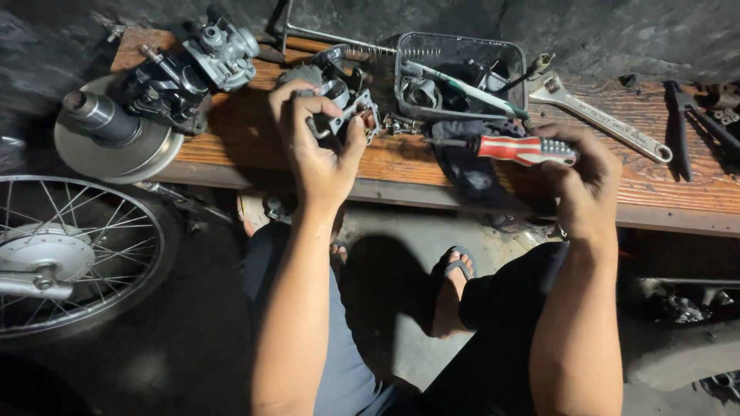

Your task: The person disassembles a carburetor using a screwdriver, removes small internal components, and cleans them with a cloth. They then use a toothbrush to scrub the interior of the carburetor body.

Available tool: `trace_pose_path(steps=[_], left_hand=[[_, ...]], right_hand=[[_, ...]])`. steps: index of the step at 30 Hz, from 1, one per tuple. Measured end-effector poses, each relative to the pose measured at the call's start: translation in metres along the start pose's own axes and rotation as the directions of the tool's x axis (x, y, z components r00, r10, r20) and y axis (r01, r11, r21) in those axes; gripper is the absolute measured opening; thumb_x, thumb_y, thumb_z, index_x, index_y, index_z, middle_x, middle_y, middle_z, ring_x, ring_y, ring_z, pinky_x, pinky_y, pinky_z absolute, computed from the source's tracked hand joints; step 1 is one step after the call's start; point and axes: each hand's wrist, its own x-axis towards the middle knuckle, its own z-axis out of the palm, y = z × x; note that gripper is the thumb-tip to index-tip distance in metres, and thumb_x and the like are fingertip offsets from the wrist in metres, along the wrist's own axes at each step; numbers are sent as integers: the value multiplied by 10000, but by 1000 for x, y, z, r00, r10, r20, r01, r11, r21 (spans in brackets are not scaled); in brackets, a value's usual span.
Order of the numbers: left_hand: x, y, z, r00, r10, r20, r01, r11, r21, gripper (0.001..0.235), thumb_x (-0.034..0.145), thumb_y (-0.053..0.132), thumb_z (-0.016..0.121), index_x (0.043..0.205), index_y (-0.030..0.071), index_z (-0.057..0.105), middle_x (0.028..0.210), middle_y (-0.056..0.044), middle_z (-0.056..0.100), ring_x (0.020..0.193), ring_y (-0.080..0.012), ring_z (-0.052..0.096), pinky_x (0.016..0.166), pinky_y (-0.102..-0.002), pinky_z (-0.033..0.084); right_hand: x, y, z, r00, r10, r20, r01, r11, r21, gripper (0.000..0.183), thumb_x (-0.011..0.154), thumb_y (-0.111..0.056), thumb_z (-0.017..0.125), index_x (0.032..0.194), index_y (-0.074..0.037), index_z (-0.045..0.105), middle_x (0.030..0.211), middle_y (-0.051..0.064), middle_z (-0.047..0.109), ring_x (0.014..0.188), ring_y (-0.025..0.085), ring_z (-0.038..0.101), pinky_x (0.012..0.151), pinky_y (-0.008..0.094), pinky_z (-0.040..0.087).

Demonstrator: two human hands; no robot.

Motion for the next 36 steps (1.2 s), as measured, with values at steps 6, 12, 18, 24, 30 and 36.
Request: trace_pose_path(steps=[6, 12, 18, 24, 30, 36], left_hand=[[8, -20, -6, 998, -33, 54, 40, 989, -143, 304, 855, 80, 661, 1078, 72, 454, 1236, -125, 409, 1201, -285, 423, 1089, -417, 354], [13, -21, -15, 995, -8, 95, 21, 990, -137, 327, 926, 152, 654, 1185, 75, 470, 1219, -108, 438, 1163, -261, 450, 1066, -409, 380], [8, -46, -26, 997, -71, -1, 71, 994, -81, 671, 1087, 607, 245, 1363, 45, 483, 1328, -125, 512, 1268, -286, 503, 1119, -438, 383], [-1, -50, -30, 991, -81, -102, 76, 996, -56, 509, 1166, 390, 243, 1553, 95, 393, 1466, -150, 550, 1372, -285, 537, 1219, -438, 396], [-11, -42, -33, 988, -116, -106, 128, 986, 111, 677, 1031, -58, 472, 1635, 144, 242, 1478, -177, 623, 1215, -265, 676, 1049, -334, 505], [-12, -29, -36, 981, -162, -105, 184, 953, 242, 553, 1000, -14, 553, 1513, 1, 349, 1369, -218, 658, 1213, -351, 694, 1077, -390, 532]], right_hand=[[4, -5, 0, 996, 5, 91, 2, 997, -79, 484, 857, -155, 671, 1296, 46, 639, 1239, 177, 671, 1098, 253, 634, 1027, 348, 499], [13, -20, 9, 981, -6, 194, 51, 972, -228, 438, 796, -65, 681, 1223, 33, 690, 1029, 107, 633, 897, 194, 543, 803, 291, 417], [20, -23, 12, 971, 6, 238, 80, 933, -351, 475, 674, 46, 719, 1146, -9, 704, 1214, 122, 701, 1152, 269, 614, 1037, 384, 458], [18, -29, 20, 983, -3, 181, 84, 893, -443, 478, 701, -7, 851, 1165, -12, 738, 1233, 124, 675, 1157, 263, 606, 984, 367, 482], [12, -32, 23, 992, -54, 114, 93, 924, -372, 381, 792, -59, 794, 1150, 44, 715, 1271, 198, 615, 1211, 319, 576, 991, 409, 480], [8, -32, 29, 980, -199, 15, 189, 901, -390, 289, 862, 37, 729, 1142, 94, 687, 1180, 215, 611, 1135, 334, 583, 999, 419, 471]])
